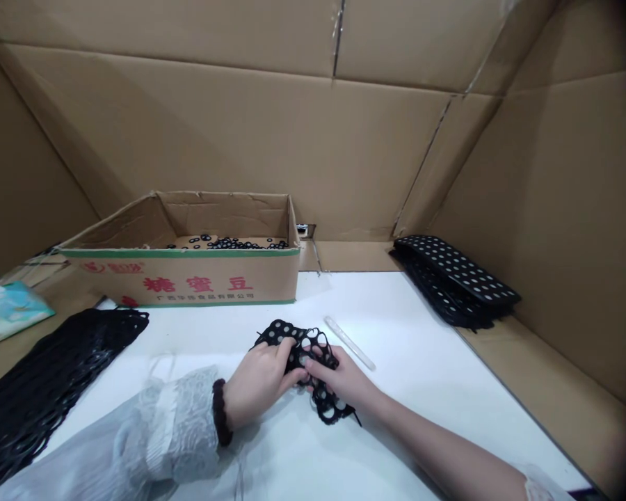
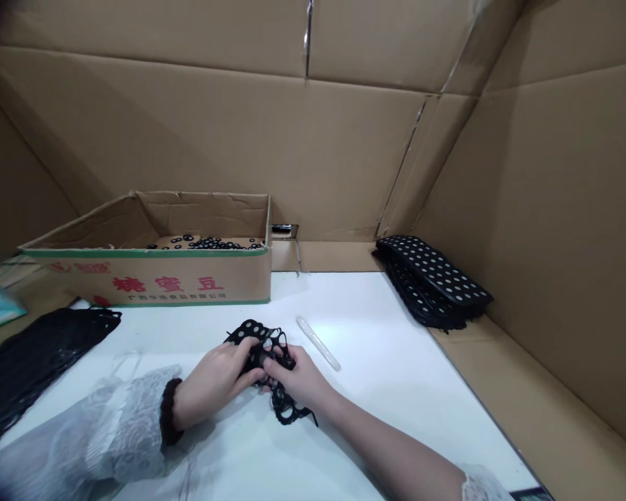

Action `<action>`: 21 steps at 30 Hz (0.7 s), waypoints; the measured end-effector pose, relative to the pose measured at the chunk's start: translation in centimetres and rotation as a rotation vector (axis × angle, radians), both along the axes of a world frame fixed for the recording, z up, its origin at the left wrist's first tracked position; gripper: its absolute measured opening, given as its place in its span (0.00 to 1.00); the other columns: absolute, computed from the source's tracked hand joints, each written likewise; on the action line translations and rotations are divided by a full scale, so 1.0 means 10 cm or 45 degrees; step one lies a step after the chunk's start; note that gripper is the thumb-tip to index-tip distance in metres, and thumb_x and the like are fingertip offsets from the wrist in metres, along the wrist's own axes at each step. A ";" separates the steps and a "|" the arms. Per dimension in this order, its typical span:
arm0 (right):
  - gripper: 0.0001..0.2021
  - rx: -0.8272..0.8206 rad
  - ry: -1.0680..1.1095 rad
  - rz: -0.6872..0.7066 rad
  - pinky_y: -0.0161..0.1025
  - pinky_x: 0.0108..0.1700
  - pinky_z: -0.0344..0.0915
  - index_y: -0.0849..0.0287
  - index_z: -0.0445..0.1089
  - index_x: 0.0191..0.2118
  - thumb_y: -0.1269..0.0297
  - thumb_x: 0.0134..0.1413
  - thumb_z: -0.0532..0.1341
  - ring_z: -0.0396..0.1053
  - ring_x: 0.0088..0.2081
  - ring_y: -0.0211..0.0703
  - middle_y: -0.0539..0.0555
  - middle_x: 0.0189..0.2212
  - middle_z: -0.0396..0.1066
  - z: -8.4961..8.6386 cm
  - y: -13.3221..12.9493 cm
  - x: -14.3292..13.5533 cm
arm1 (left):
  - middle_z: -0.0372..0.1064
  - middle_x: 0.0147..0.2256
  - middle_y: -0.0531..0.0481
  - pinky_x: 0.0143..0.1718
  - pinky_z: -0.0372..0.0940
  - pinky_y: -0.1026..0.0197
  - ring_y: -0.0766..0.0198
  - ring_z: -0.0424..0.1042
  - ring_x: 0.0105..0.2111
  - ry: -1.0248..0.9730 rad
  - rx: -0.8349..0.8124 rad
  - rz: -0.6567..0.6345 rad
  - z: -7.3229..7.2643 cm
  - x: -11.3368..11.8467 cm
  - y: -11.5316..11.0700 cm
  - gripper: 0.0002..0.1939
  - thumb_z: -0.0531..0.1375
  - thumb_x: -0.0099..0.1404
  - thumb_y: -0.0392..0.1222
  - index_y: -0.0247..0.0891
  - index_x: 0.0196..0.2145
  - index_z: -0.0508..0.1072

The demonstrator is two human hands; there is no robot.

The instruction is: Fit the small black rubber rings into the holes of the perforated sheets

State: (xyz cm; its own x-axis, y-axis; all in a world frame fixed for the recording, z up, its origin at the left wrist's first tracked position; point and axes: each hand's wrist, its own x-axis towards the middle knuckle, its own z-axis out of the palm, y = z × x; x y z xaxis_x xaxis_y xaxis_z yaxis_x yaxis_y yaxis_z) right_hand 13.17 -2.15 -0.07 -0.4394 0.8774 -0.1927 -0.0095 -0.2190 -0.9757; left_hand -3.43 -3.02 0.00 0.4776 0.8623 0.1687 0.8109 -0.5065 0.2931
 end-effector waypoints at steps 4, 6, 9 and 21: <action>0.15 0.022 -0.028 -0.025 0.37 0.29 0.65 0.61 0.61 0.36 0.56 0.44 0.59 0.66 0.24 0.36 0.46 0.21 0.61 -0.01 -0.01 -0.01 | 0.67 0.41 0.45 0.38 0.61 0.58 0.59 0.67 0.40 -0.207 -0.197 -0.010 0.00 -0.03 0.03 0.16 0.43 0.64 0.43 0.39 0.48 0.56; 0.13 0.045 -0.051 -0.008 0.37 0.29 0.64 0.61 0.60 0.33 0.56 0.45 0.58 0.66 0.24 0.37 0.46 0.20 0.60 -0.02 -0.02 -0.01 | 0.66 0.42 0.46 0.40 0.61 0.59 0.61 0.66 0.41 -0.317 -0.267 -0.026 0.00 -0.02 0.03 0.15 0.41 0.65 0.41 0.40 0.47 0.57; 0.12 0.110 -0.042 0.027 0.37 0.30 0.63 0.61 0.59 0.31 0.57 0.47 0.57 0.66 0.24 0.37 0.46 0.20 0.61 -0.05 -0.02 -0.02 | 0.67 0.38 0.46 0.38 0.61 0.60 0.62 0.67 0.37 -0.422 -0.321 -0.010 0.01 0.01 0.01 0.13 0.40 0.64 0.39 0.38 0.42 0.60; 0.13 0.162 -0.181 -0.019 0.29 0.19 0.51 0.62 0.61 0.33 0.56 0.49 0.54 0.53 0.17 0.30 0.46 0.16 0.59 -0.07 0.00 -0.04 | 0.65 0.27 0.51 0.26 0.59 0.66 0.68 0.62 0.25 -0.869 -0.628 0.168 0.00 -0.02 0.24 0.12 0.45 0.61 0.41 0.35 0.32 0.65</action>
